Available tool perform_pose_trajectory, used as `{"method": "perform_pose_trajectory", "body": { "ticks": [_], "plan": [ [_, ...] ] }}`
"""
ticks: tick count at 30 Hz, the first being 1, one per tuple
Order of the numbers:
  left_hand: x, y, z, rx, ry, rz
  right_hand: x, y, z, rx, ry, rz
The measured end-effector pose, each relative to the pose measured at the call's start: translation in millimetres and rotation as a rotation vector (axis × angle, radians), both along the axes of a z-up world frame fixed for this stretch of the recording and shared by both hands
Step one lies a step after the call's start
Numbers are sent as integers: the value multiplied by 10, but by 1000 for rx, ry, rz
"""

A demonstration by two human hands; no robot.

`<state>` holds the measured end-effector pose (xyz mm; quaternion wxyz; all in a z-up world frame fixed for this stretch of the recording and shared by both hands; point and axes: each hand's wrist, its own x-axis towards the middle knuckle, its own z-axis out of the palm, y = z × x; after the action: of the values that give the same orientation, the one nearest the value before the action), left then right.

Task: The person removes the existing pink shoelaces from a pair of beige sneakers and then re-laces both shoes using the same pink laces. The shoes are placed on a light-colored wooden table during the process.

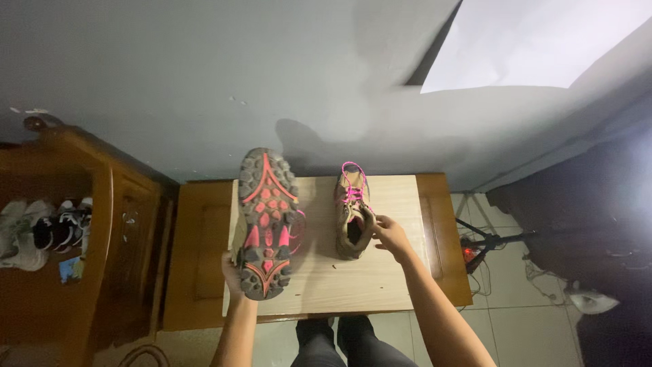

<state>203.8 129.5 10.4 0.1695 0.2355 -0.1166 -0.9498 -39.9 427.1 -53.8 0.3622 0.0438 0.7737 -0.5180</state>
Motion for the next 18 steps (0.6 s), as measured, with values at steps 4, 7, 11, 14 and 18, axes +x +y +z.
{"method": "perform_pose_trajectory", "body": {
  "ticks": [4,7,11,14,18],
  "plan": [
    [-20,10,54,28,53,-16,9,208,74,-21,-124,73],
    [-22,-8,-3,52,96,-28,27,341,32,-9,-181,86],
    [-23,-46,-25,21,-60,27,49,489,-146,31,-216,107],
    [-20,-93,35,-56,-29,-22,67,608,-314,118,-217,163],
    [-21,-82,85,46,23,45,94,726,-463,159,-246,143]
  ]
}}
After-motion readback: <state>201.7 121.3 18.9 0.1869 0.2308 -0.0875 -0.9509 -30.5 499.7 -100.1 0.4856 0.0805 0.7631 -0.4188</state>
